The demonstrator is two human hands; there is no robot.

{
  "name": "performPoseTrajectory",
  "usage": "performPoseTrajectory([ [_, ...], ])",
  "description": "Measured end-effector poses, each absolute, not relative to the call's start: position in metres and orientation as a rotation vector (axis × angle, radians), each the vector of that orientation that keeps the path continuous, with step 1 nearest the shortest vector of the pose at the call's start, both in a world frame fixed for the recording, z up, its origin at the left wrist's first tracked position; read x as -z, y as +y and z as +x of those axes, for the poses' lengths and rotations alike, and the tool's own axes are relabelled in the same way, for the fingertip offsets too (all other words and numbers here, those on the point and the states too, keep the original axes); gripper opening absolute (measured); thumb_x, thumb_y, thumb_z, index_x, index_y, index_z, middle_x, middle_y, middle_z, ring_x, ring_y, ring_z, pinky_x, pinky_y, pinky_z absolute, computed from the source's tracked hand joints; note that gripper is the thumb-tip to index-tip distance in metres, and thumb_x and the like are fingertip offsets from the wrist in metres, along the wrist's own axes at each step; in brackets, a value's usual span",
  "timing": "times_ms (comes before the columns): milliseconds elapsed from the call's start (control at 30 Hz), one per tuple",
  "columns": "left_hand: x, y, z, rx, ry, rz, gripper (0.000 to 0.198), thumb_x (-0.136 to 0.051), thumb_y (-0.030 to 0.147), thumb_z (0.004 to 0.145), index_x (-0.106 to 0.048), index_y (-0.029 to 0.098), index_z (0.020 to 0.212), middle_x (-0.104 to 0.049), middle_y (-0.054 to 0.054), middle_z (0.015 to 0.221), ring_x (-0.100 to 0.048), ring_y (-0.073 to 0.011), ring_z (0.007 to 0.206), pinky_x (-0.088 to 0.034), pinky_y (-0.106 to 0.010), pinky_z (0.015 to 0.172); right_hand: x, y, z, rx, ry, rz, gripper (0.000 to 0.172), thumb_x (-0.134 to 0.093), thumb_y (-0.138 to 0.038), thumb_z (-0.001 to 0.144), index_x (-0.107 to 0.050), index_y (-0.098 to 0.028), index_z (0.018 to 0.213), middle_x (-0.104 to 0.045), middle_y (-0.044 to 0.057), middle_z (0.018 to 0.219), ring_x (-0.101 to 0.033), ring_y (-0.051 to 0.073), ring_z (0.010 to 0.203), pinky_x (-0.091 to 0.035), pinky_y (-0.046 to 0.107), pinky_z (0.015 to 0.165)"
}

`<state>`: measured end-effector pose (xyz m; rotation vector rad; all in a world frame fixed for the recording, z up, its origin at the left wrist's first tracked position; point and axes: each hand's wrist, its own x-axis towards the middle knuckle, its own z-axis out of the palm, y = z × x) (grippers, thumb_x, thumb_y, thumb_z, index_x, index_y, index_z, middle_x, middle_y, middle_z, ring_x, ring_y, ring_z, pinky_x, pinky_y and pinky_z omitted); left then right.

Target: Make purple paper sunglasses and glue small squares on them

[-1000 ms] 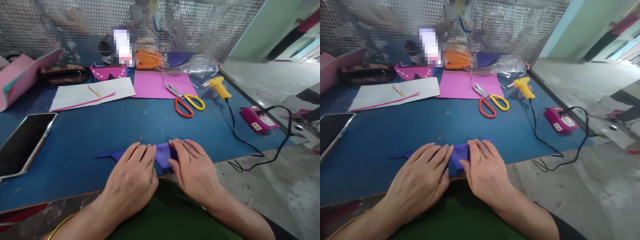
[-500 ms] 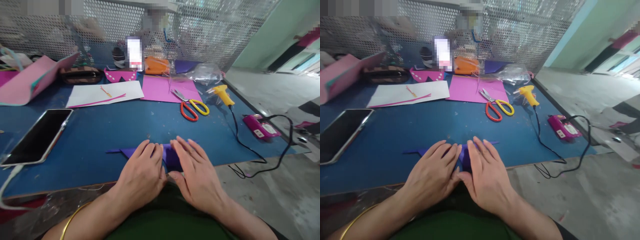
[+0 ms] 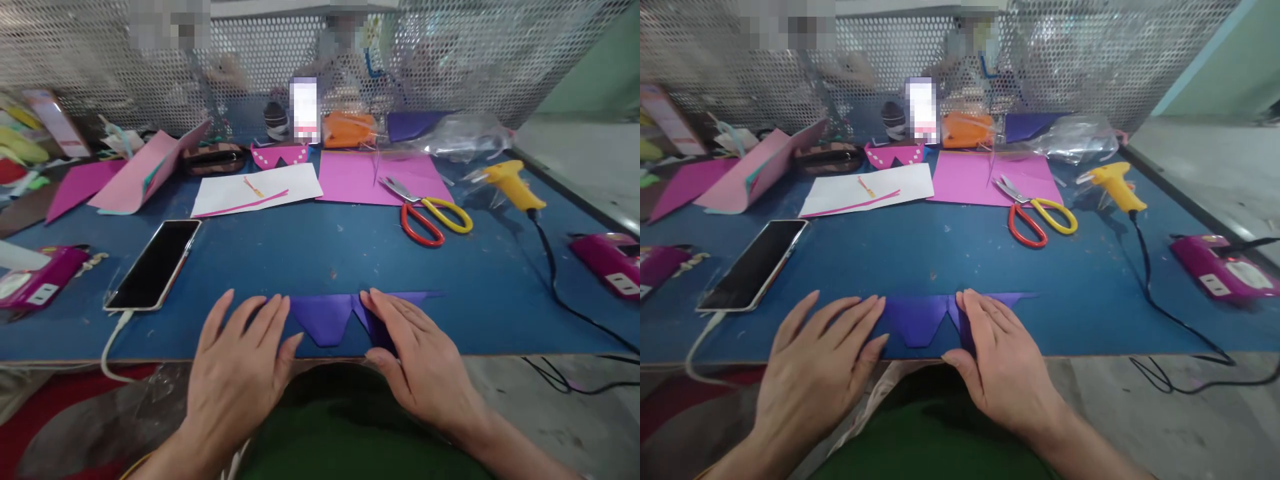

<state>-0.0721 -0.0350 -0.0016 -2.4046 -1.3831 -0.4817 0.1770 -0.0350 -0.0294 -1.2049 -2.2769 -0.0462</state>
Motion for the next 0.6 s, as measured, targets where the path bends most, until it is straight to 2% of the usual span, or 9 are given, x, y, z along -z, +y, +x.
performPoseTrajectory([
  [133, 0.001, -0.043, -0.096, 0.416, -1.389, -2.374, 0.044, -0.048, 0.033, 0.096, -0.064, 0.006, 0.126, -0.073, -0.016, 0.119, -0.061, -0.0384, 0.111, -0.032, -0.061, 0.107, 0.03, -0.034, 0.177, 0.052, -2.289, -1.223, 0.054, -0.037, -0.04, 0.102, -0.045, 0.001, 0.137, -0.067, 0.023, 0.127, -0.064, 0.031, 0.119, -0.058, 0.049, 0.093],
  [267, 0.0, -0.041, -0.098, 0.572, -1.367, -2.305, 0.043, -0.052, 0.029, 0.094, -0.061, 0.006, 0.129, -0.07, -0.018, 0.124, -0.06, -0.0363, 0.116, -0.036, -0.056, 0.107, 0.031, -0.034, 0.176, 0.073, -2.29, -1.208, 0.053, -0.037, -0.04, 0.102, -0.047, 0.001, 0.135, -0.067, 0.022, 0.126, -0.064, 0.031, 0.118, -0.058, 0.049, 0.093],
  [433, 0.009, -0.029, -0.082, 0.523, -1.317, -2.455, 0.038, -0.049, 0.03, 0.097, -0.064, 0.008, 0.125, -0.071, -0.013, 0.123, -0.062, -0.0327, 0.116, -0.037, -0.052, 0.107, 0.031, -0.034, 0.175, 0.061, -2.287, -1.229, 0.054, -0.036, -0.04, 0.103, -0.048, 0.001, 0.134, -0.067, 0.023, 0.126, -0.064, 0.031, 0.118, -0.058, 0.049, 0.094],
  [600, 0.018, -0.03, -0.076, 0.536, -1.28, -2.421, 0.039, -0.049, 0.024, 0.096, -0.063, 0.001, 0.125, -0.07, -0.018, 0.124, -0.062, -0.033, 0.115, -0.039, -0.051, 0.106, 0.028, -0.034, 0.175, 0.066, -2.294, -1.219, 0.052, -0.037, -0.04, 0.102, -0.05, 0.0, 0.133, -0.068, 0.022, 0.126, -0.064, 0.03, 0.118, -0.058, 0.048, 0.095],
])
